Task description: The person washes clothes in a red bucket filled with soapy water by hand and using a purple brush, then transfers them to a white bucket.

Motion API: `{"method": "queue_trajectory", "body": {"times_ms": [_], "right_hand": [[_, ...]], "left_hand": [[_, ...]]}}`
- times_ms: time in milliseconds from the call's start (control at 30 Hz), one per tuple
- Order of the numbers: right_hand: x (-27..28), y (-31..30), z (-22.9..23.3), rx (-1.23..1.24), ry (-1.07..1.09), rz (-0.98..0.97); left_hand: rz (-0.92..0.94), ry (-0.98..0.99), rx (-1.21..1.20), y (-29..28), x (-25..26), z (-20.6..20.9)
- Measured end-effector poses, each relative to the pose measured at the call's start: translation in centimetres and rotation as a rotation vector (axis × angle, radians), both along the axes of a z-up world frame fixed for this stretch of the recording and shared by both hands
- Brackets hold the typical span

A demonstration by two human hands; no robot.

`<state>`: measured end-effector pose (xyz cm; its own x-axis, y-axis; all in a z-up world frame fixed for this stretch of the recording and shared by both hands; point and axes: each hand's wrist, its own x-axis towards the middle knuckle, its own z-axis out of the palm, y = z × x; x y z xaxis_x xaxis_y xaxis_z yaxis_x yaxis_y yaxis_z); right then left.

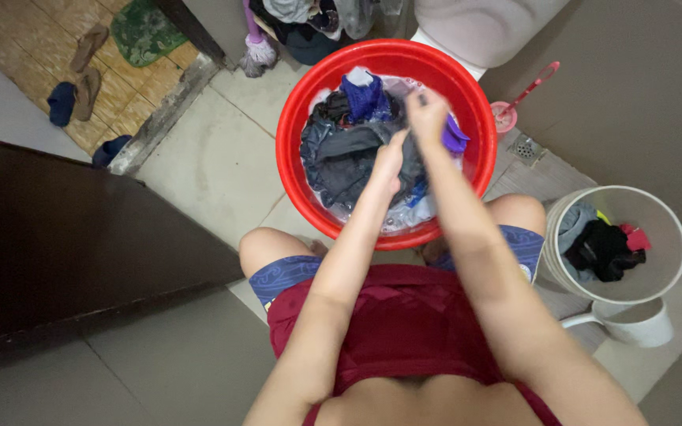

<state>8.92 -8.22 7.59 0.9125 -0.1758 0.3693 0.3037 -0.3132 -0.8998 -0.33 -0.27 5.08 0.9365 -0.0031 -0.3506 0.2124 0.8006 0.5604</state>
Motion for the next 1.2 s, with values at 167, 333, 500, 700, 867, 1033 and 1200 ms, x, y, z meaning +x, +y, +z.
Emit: {"method": "queue_trajectory", "body": {"times_ms": [167, 333, 500, 700, 867, 1033, 1200], "right_hand": [[3.5, -6.2, -3.0, -0.298, 0.038, 0.005], [1.3, -7.7, -6.1, -0.955, 0.426, 0.086], [-0.6, -7.3, -4.6, -0.859, 0.781, 0.068], [-6.0, -1.4, 6.6, -0.593, 0.475, 0.009], [-12.7, 9.9, 5.7, -0.472, 0.085, 0.367], [-7.6, 3.4, 3.4, -0.94, 0.499, 0.264], [-7.0, 4.0, 4.0, -0.879, 0.521, 0.201]], "left_hand": [[0.022, 0.1, 0.349, 8.5, -2.6, 10.5], [0.212, 0.201, 0.981, 14.6, -4.0, 2.0], [0.289, 0.329, 1.189, 16.2, -6.4, -6.0], [0.473, 0.334, 0.955, 15.5, -5.1, -5.8], [0.441, 0.477, 0.621, 16.6, -4.7, -7.5], [0.524, 0.565, 0.564, 16.0, -3.7, -10.0], [0.565, 0.485, 0.505, 16.0, -3.6, -10.1]]}}
